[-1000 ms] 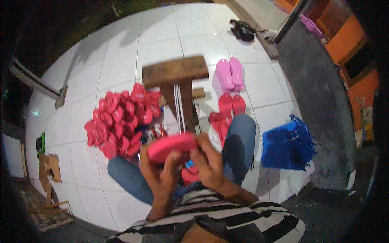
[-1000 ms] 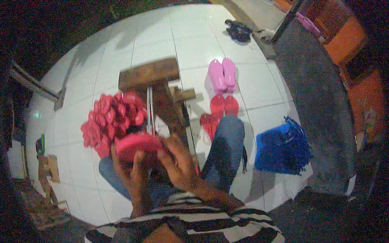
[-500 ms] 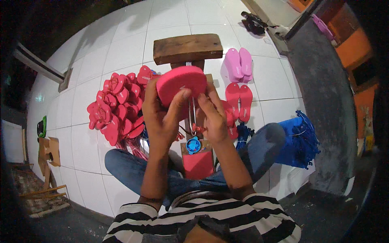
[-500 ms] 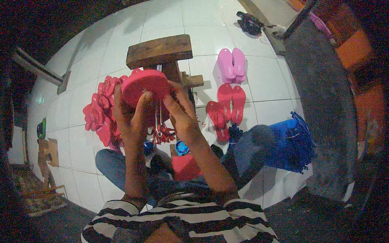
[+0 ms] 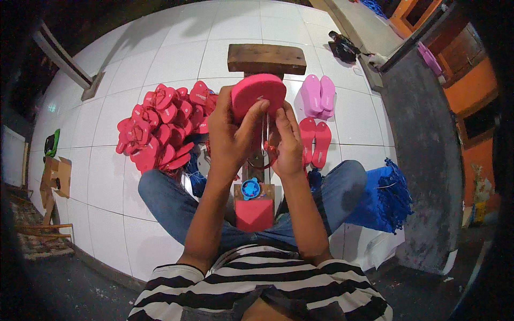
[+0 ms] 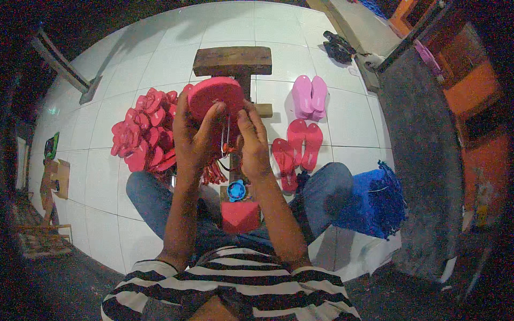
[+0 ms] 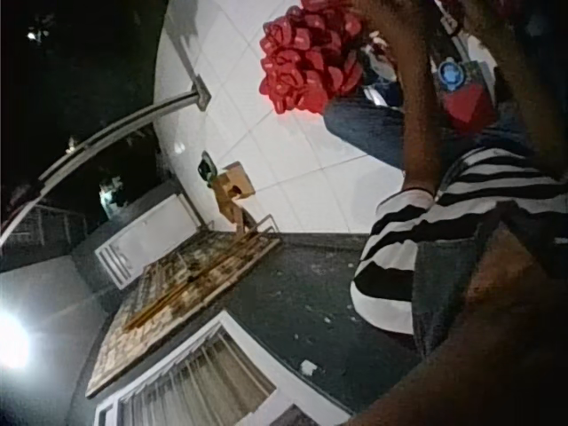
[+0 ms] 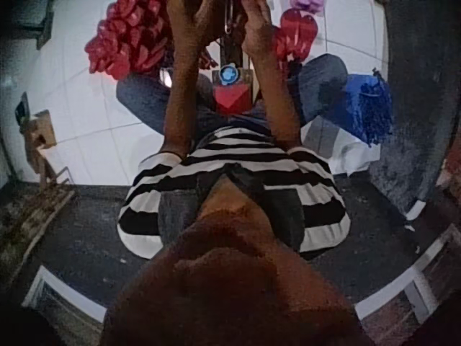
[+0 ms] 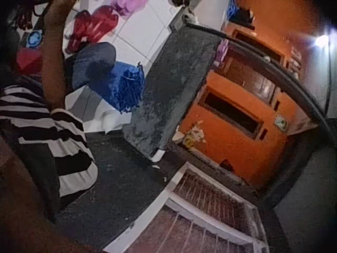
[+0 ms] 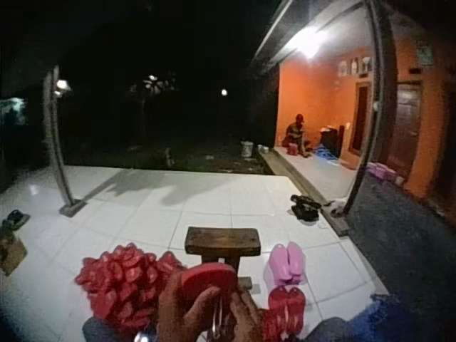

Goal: The person inserts straps into flip-flop soles using a small metal stand. The person picks up a sole, positions it over the tool, and pulls the straps through the pre-drilled holes by hand.

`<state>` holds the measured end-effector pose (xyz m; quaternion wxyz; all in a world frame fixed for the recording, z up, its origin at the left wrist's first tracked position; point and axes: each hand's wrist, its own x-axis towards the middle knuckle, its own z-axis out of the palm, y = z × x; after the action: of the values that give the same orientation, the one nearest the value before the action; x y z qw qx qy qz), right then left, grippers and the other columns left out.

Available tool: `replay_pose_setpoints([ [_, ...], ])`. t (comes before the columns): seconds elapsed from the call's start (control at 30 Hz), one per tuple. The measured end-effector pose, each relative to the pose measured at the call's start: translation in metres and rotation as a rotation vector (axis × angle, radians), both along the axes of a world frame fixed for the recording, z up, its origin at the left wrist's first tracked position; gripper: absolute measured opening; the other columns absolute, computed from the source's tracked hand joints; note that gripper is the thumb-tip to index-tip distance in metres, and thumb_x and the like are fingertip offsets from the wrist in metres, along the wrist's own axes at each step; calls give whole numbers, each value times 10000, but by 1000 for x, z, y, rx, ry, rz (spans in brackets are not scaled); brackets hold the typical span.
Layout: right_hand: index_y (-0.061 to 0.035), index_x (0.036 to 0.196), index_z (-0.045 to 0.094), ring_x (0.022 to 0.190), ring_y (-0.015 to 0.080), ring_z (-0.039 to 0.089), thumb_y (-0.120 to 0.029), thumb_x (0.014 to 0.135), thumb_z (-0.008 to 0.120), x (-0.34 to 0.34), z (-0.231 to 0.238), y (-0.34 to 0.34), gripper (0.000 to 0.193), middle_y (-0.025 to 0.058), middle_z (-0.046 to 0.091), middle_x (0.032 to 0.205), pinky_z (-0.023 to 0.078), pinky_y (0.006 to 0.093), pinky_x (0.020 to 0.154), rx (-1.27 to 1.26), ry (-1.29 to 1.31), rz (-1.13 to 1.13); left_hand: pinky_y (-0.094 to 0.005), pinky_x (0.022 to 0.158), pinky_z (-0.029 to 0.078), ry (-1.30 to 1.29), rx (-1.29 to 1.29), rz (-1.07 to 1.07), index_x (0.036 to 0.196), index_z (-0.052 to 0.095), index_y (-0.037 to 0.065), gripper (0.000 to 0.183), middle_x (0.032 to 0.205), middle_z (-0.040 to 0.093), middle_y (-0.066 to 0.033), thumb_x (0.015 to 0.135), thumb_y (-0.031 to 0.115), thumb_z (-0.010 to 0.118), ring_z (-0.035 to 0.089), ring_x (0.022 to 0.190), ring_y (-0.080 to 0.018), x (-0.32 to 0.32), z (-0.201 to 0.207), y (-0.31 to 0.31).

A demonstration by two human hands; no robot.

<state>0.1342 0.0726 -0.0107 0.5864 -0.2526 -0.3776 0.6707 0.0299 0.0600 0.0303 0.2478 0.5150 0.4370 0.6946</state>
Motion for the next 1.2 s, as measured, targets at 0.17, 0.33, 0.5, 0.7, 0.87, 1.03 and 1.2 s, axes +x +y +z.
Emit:
replay_pose_setpoints([
  [0.17,-81,1262,455,845,52,608,-235,991,420,-5,-7,2,314,22,594,1107,487,169,506,14,43,-9,-250,667,485,10,-33,12,984,537,-11,224,849,665,-108,845,95,677,607,765,-106,-1,0,-3],
  [0.33,-79,1245,465,843,62,608,-226,987,431,-6,-13,8,299,31,596,1102,502,174,525,8,68,4,-243,668,483,54,-2,16,971,532,-12,216,859,662,-107,846,90,675,607,774,-105,-4,-5,1],
  [0.5,-78,1217,476,804,58,606,-227,987,432,0,-4,8,278,29,598,1075,495,178,502,16,89,52,-243,676,482,52,8,32,974,535,-11,212,865,655,-101,843,78,676,605,783,-107,2,1,-2],
  [0.7,-76,1204,471,725,50,591,-216,987,428,3,4,6,262,32,594,1056,468,178,485,-33,57,58,-241,693,482,-27,-45,-18,983,540,-7,211,870,651,-93,840,72,676,608,804,-108,0,-1,0],
  [0.87,-60,1212,458,841,80,595,-192,988,410,8,1,8,264,57,581,1104,500,215,607,47,5,82,-239,697,478,-129,-73,-66,1011,539,4,236,883,648,-75,844,91,680,605,796,-112,3,3,-2],
  [1.03,-39,1263,417,1077,151,549,-193,993,387,18,7,13,313,99,542,1192,474,280,856,118,-111,121,-233,702,480,-86,-42,-45,1034,526,6,242,893,640,-70,861,106,663,601,797,-105,2,1,-2],
  [1.2,-40,1292,391,1073,129,537,-294,1011,358,11,34,-10,380,79,527,1200,445,265,886,97,-153,137,-235,727,476,-168,-83,-71,1037,516,10,225,915,626,-69,869,89,643,595,830,-101,2,7,-14],
])
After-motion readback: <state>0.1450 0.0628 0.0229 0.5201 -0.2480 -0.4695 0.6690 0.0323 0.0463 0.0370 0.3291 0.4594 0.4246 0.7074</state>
